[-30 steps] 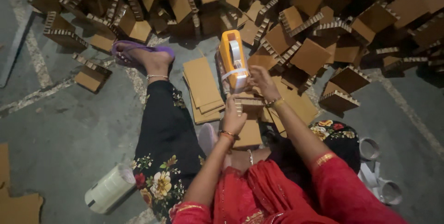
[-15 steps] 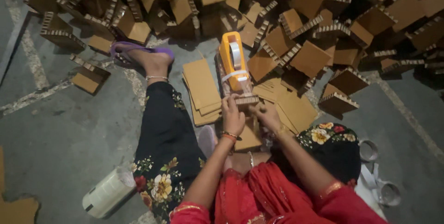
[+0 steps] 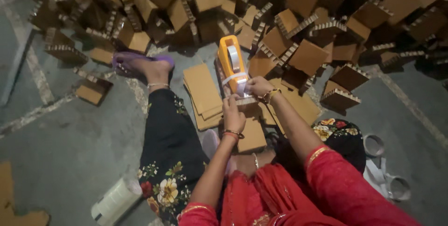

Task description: The person sits on the floor and assembles small cardboard boxes by folding flaps and securing them with adhesive tape. They repeatedly pick up flat cardboard pieces, fold them into box shapes, and use a tape dispenser to seal the edges.

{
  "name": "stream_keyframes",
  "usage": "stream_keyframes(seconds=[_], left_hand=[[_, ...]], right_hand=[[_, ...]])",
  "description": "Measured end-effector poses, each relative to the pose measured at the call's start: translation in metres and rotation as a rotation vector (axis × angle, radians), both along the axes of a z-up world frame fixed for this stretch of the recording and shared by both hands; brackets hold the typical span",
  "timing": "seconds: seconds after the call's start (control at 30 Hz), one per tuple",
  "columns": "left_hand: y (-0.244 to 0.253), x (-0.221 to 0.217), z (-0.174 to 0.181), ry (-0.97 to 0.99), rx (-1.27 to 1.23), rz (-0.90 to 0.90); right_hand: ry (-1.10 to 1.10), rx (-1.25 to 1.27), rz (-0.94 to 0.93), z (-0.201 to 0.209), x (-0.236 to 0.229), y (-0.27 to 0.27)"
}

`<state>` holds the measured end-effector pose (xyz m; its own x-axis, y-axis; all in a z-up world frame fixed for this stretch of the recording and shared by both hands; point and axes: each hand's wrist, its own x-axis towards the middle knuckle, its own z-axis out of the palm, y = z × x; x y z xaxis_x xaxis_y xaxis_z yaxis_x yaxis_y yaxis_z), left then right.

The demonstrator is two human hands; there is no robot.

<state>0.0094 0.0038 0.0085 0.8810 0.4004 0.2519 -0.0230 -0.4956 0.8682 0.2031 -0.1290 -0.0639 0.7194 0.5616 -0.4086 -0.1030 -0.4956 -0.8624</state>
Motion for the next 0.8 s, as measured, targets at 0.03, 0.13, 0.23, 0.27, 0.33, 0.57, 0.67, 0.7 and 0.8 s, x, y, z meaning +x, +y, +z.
stream_keyframes(seconds=[0.03, 0.13, 0.23, 0.27, 0.33, 0.57, 0.67, 0.7, 0.8], left_hand=[[0.002, 0.003, 0.003, -0.014, 0.001, -0.003], [-0.004, -0.006, 0.008, -0.074, 0.023, -0.034], [-0.013, -0.035, 0.023, -0.076, -0.002, -0.156], [-0.015, -0.041, 0.029, -0.145, 0.044, -0.215], [-0.013, -0.055, 0.036, -0.269, 0.143, -0.334], [-0.028, -0.04, -0.004, 0.085, -0.892, -0.205], [-0.001, -0.027, -0.047, 0.29, -0.829, -0.246], [0.008, -0.025, -0.058, 0.358, -0.807, -0.257], [0.026, -0.025, -0.075, 0.42, -0.279, -0.144]], right_hand=[[-0.106, -0.022, 0.05, -0.001, 0.004, 0.001], [-0.073, -0.164, 0.133, -0.002, 0.004, -0.016], [0.103, -0.281, 0.139, 0.01, -0.031, -0.041], [0.084, -0.14, 0.096, 0.019, -0.051, -0.052], [0.189, 0.128, -0.049, 0.046, -0.085, -0.074], [-0.37, -0.076, 0.034, 0.161, -0.138, -0.103], [-0.472, -0.377, 0.535, 0.193, -0.113, -0.1], [-0.422, -0.472, 0.663, 0.2, -0.101, -0.095], [-0.286, -0.577, 0.57, 0.217, -0.053, -0.078]])
